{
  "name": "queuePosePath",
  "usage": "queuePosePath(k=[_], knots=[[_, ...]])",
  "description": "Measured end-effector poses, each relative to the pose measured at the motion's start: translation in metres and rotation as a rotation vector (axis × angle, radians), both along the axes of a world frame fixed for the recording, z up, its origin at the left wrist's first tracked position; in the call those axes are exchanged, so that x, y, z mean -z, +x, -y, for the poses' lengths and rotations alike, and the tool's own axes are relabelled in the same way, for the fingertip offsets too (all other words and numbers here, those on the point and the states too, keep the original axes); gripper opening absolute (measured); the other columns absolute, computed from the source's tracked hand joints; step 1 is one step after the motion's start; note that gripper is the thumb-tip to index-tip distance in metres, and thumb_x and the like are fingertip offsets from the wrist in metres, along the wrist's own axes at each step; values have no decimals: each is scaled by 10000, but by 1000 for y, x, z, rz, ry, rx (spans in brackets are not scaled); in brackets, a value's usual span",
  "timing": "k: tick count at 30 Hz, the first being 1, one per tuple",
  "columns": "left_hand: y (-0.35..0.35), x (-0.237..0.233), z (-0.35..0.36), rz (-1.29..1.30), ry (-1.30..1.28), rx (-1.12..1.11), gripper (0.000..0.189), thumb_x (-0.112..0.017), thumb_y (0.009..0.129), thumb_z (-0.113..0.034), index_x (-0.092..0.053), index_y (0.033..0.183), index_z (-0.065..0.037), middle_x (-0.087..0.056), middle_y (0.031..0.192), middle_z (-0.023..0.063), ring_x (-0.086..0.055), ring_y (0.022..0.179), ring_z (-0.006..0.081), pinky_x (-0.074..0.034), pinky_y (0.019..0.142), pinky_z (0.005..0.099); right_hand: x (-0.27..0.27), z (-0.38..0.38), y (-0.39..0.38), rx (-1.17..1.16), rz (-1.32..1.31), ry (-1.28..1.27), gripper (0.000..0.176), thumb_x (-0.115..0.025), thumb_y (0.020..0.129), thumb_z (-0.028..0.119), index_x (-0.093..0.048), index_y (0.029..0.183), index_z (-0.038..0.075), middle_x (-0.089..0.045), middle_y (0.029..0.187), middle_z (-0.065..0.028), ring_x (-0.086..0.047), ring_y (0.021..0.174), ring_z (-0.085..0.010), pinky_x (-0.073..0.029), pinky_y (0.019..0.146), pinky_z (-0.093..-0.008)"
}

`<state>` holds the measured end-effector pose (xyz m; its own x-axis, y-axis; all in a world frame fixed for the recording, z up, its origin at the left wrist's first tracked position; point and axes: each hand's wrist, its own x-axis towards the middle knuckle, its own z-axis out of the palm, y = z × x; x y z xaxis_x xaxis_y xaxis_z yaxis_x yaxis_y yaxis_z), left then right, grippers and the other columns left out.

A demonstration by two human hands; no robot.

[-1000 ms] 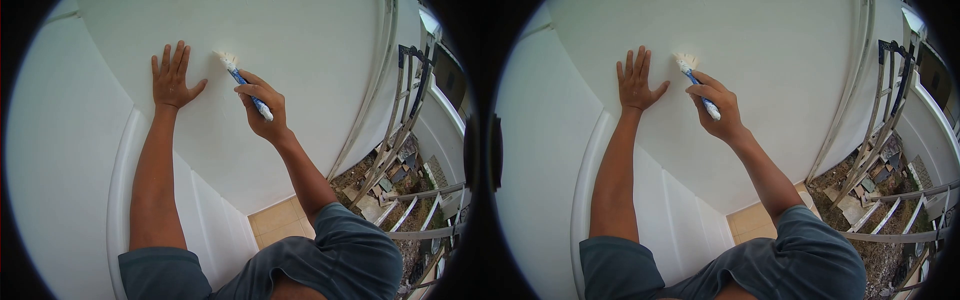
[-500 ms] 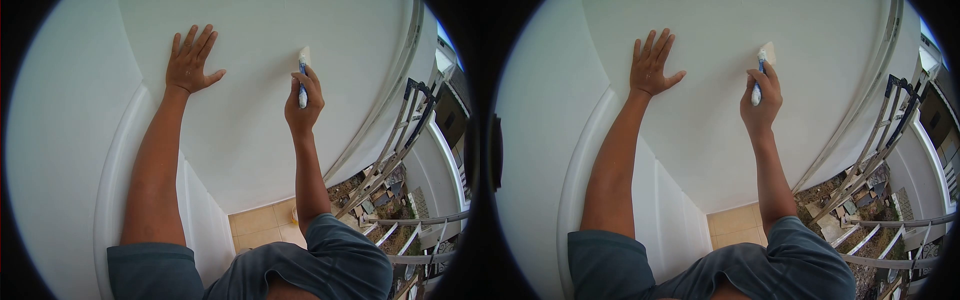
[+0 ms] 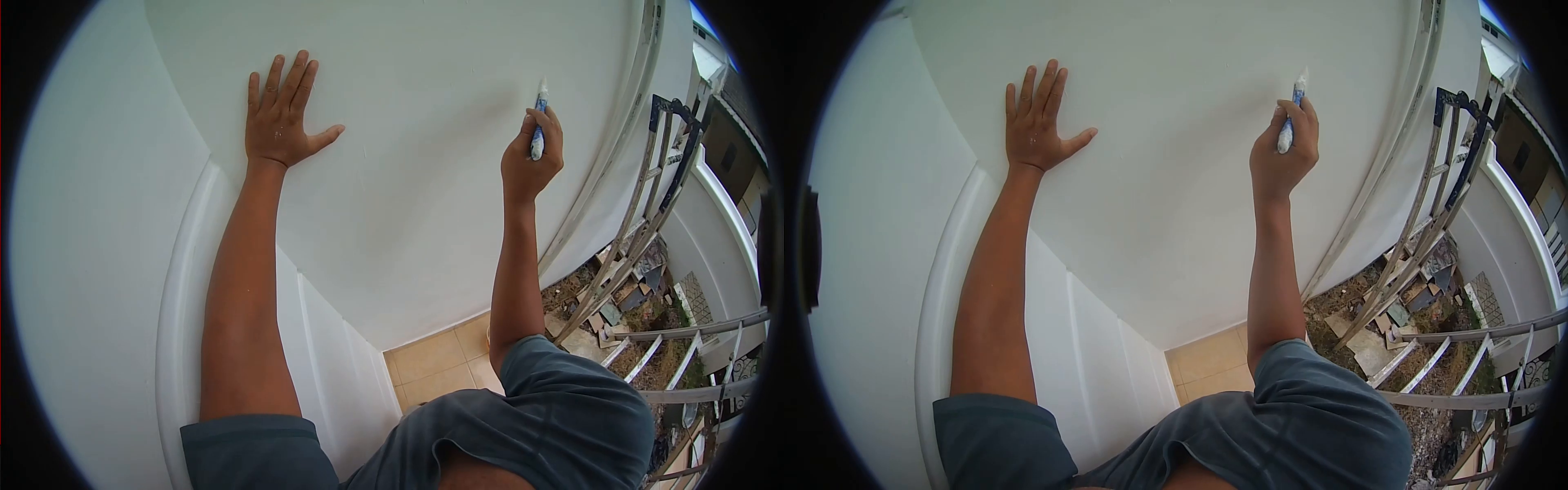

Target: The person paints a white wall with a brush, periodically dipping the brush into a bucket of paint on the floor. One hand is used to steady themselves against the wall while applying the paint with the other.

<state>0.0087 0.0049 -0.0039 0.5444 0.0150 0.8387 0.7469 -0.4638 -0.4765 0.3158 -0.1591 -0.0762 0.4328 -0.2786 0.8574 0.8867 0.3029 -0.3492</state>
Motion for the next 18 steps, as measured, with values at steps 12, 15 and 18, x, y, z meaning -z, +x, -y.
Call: queuePosePath(k=[12, 15, 18], knots=[[0, -1, 3, 10, -22, -19, 1042, -676, 730, -729, -261, 1585, -303, -256, 1651, -80, -204, 1533, 195, -172, 1260, 508, 31, 5, -5, -398, -160, 34, 120, -582, 992, 3, -688, 1045, -17, -695, 1185, -151, -672, 1027, -231, -553, 891, -338], [0, -1, 4, 14, -35, -10, 1031, -668, 734, -734, -271, 1583, -305, -258, 1649, -83, -205, 1531, 187, -180, 1261, 507, 28, 5, 15, -177, -216, 70, 139, -564, 988, -20, -688, 1051, -20, -668, 1166, -146, -659, 1030, -239, -549, 881, -343], [1, 0, 5, 12, -57, -47, 1027, -666, 735, -737, -278, 1581, -305, -257, 1649, -85, -200, 1532, 185, -179, 1262, 503, 27, -4, -33, -418, -55, -89, 122, -591, 964, -35, -693, 1025, -10, -674, 1191, -158, -666, 1034, -235, -541, 871, -330]])
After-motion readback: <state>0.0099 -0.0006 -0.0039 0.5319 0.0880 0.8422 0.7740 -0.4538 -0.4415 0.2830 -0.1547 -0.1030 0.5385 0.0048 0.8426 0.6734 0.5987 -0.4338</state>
